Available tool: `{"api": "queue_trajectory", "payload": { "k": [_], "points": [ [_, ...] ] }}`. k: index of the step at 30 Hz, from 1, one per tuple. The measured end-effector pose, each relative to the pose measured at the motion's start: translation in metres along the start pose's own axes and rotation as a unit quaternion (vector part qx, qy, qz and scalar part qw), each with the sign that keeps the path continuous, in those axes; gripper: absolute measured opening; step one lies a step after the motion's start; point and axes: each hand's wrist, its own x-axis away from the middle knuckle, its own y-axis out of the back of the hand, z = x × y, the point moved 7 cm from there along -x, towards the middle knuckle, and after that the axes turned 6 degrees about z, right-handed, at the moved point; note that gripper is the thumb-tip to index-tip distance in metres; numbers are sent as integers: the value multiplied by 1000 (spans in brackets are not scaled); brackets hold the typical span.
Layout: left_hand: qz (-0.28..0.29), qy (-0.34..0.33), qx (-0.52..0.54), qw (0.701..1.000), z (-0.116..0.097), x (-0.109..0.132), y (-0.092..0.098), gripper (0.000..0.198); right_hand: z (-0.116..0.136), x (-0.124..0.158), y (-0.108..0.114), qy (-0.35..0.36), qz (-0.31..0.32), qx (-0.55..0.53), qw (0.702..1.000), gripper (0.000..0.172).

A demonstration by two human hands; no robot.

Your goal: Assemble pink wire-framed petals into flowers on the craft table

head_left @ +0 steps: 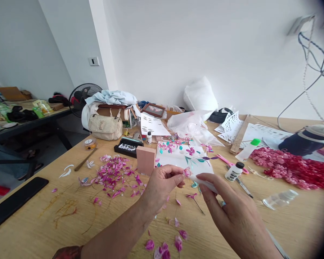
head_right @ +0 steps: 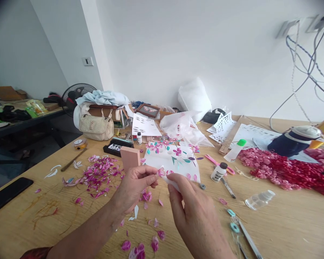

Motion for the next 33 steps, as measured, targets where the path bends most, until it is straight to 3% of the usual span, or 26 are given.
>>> {"api": "queue_trajectory", "payload": {
  "k": [10, 18, 33],
  "points": [
    [-16, 1, -8, 1000, -2, 0, 2, 15, -5, 2, 1, -29, 7, -38, 999, 19],
    [3, 35, 115, 993, 3, 1, -1, 18, -3, 0, -1, -12, 1, -18, 1000, 19],
    [11, 60, 218, 974, 12, -1, -3, 22, -1, 0, 1, 6, -24, 2, 1000, 18]
  ]
}}
